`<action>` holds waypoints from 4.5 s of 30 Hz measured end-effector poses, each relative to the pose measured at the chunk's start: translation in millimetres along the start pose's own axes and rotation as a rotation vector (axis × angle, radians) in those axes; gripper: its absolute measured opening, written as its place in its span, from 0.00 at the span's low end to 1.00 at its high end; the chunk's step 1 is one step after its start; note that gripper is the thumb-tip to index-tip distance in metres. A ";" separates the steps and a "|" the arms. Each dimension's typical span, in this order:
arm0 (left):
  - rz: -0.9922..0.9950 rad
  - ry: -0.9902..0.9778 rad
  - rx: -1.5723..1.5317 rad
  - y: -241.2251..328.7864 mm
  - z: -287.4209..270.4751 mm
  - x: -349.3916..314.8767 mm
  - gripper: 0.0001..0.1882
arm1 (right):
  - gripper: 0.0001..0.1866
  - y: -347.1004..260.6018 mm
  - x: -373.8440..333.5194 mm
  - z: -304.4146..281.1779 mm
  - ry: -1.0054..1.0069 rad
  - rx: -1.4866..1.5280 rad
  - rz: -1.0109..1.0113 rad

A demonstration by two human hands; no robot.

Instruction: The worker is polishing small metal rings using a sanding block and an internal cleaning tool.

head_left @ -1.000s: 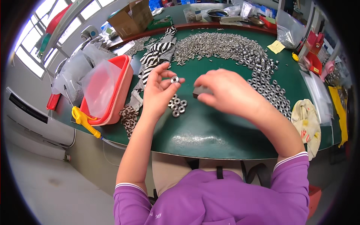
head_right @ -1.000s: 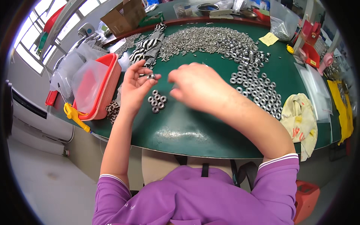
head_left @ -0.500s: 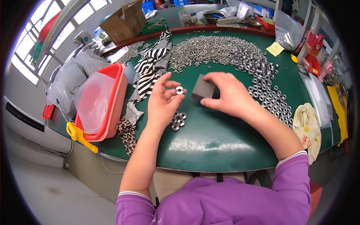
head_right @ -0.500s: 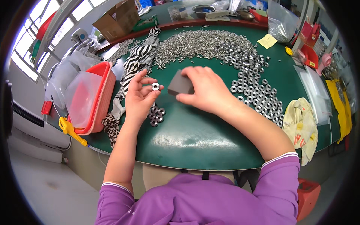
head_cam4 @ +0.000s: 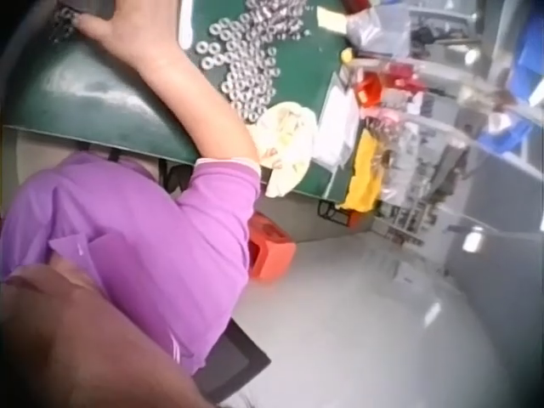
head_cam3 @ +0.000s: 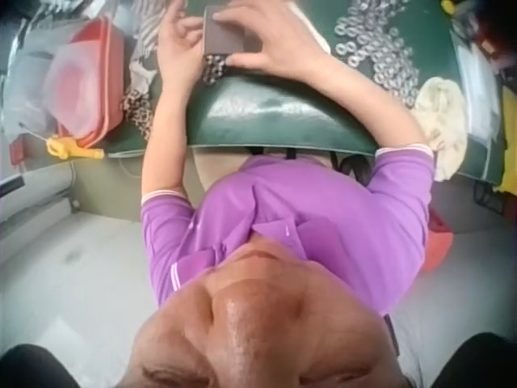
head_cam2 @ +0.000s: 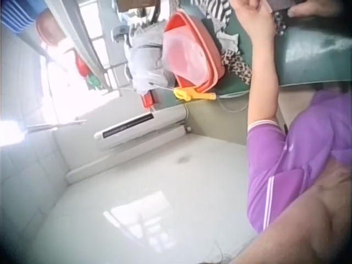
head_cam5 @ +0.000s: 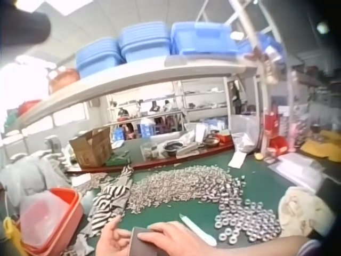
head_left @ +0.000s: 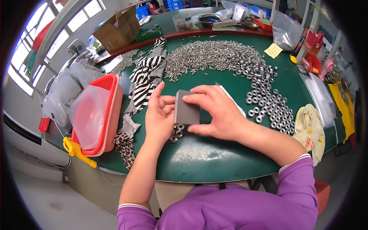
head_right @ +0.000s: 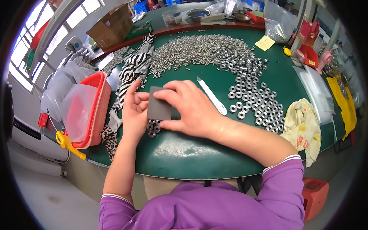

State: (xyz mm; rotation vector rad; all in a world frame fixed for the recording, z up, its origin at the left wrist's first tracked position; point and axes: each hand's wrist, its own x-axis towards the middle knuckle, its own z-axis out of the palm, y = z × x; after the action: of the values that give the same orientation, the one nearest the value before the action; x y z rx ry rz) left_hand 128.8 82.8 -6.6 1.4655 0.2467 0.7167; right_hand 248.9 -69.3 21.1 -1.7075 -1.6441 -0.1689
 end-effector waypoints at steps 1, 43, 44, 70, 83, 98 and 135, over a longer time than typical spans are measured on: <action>-0.002 0.003 -0.003 3.1 -0.4 -1.3 0.41 | 0.35 -2.5 0.4 -0.8 0.002 0.011 0.010; 0.035 -0.137 -0.355 -6.9 -13.6 2.0 0.17 | 0.33 25.6 12.2 -9.2 0.248 0.168 0.133; 0.036 -0.134 -0.351 -6.1 -14.9 1.1 0.17 | 0.31 25.3 13.2 -8.2 0.265 0.188 0.121; -0.195 -0.212 -0.591 -4.6 -9.9 -1.5 0.10 | 0.34 28.4 14.4 -10.9 0.245 -0.029 0.061; -0.223 -0.124 -0.562 -16.2 -5.3 -3.5 0.12 | 0.34 14.9 9.0 -7.4 0.217 0.046 -0.043; -0.235 -0.149 -0.550 -16.6 -12.4 -1.2 0.12 | 0.34 10.3 11.0 -1.3 0.150 0.037 -0.108; -0.211 -0.135 -0.607 -15.4 -7.9 1.0 0.12 | 0.31 20.7 12.1 -7.9 0.281 0.101 -0.036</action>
State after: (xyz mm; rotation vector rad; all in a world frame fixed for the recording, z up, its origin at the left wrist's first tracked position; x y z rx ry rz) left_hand 129.6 90.6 -22.0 0.8871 0.0654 0.4617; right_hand 272.8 -61.9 25.1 -1.5040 -1.4501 -0.3223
